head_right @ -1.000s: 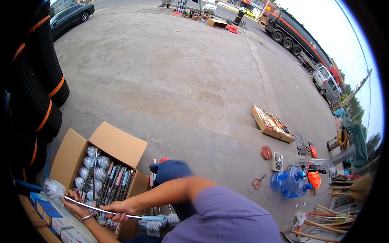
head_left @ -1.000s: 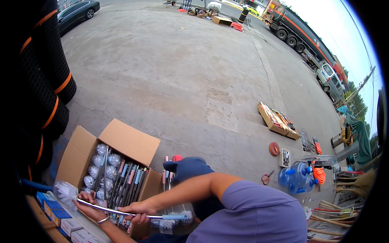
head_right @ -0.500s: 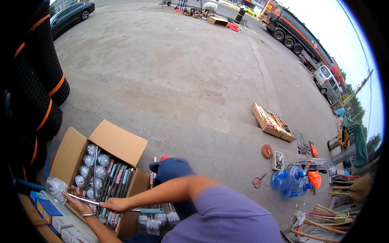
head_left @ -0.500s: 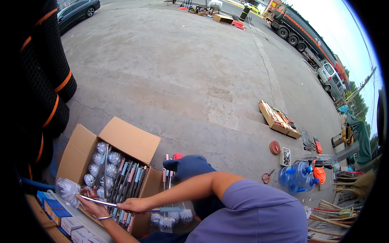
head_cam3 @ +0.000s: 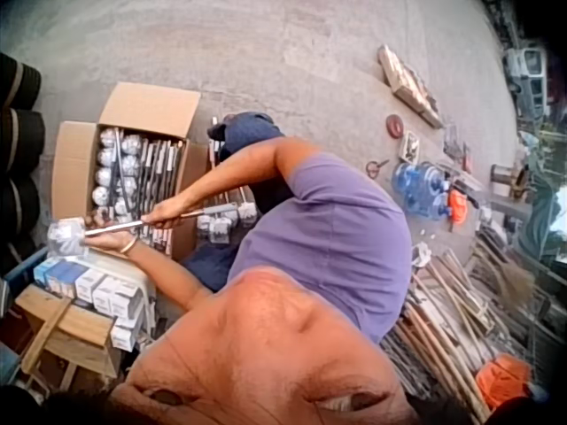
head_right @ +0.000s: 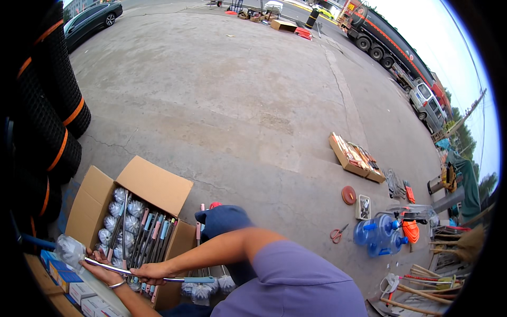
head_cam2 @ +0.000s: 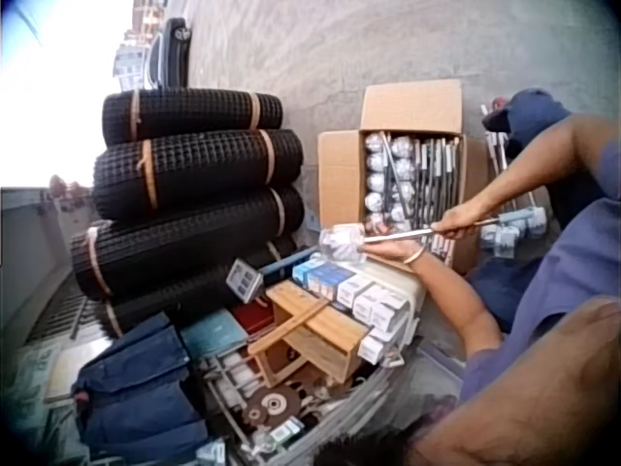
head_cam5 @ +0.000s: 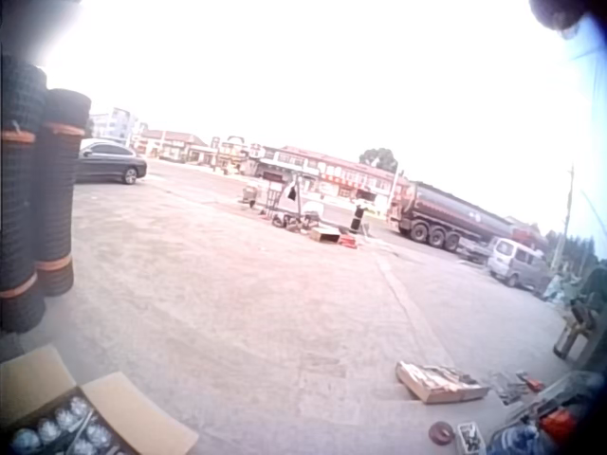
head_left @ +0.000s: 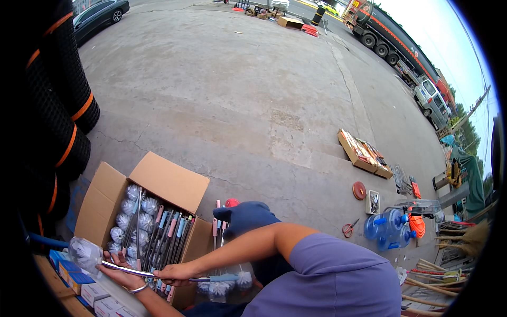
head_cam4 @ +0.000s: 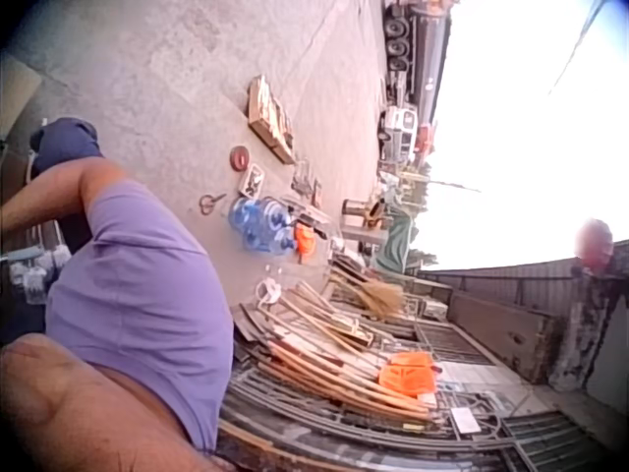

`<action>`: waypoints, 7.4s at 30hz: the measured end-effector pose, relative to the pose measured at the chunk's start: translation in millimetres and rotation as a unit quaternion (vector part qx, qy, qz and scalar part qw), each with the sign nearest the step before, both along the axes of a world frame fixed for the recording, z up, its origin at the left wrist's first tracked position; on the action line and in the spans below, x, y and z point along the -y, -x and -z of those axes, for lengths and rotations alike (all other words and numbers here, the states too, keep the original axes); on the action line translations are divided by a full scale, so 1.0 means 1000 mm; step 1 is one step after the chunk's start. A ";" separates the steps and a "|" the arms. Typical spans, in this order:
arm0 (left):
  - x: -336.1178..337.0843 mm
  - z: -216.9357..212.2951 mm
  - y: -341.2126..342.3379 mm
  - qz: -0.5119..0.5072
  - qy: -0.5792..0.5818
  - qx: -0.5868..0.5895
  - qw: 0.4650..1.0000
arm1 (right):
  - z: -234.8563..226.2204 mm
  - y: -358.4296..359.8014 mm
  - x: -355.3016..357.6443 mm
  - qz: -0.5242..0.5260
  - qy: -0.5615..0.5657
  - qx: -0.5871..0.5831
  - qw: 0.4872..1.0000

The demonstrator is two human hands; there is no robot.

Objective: The person sits on the ground and repeatedly picks up a metal rod and a plastic-wrapped duster head from a cardboard box. They attach the duster head to the rod, then place the assembled duster on the ground beside them. This process is repeated multiple times.

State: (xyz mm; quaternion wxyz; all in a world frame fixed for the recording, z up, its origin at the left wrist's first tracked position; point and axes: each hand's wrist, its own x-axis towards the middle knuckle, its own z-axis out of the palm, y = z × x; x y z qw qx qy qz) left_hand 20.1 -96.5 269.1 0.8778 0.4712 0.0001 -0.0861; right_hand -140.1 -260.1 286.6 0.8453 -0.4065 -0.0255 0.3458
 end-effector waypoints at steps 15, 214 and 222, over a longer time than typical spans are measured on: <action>0.016 -0.036 0.008 0.100 0.139 0.146 0.974 | 0.018 0.004 -0.006 0.146 0.231 0.217 0.937; -0.027 -0.041 0.101 0.186 -0.210 0.072 0.957 | -0.026 -0.057 0.031 0.103 0.256 0.147 0.950; -0.021 -0.053 0.104 0.149 -0.467 0.203 0.848 | -0.022 -0.056 0.028 0.094 0.263 0.169 0.945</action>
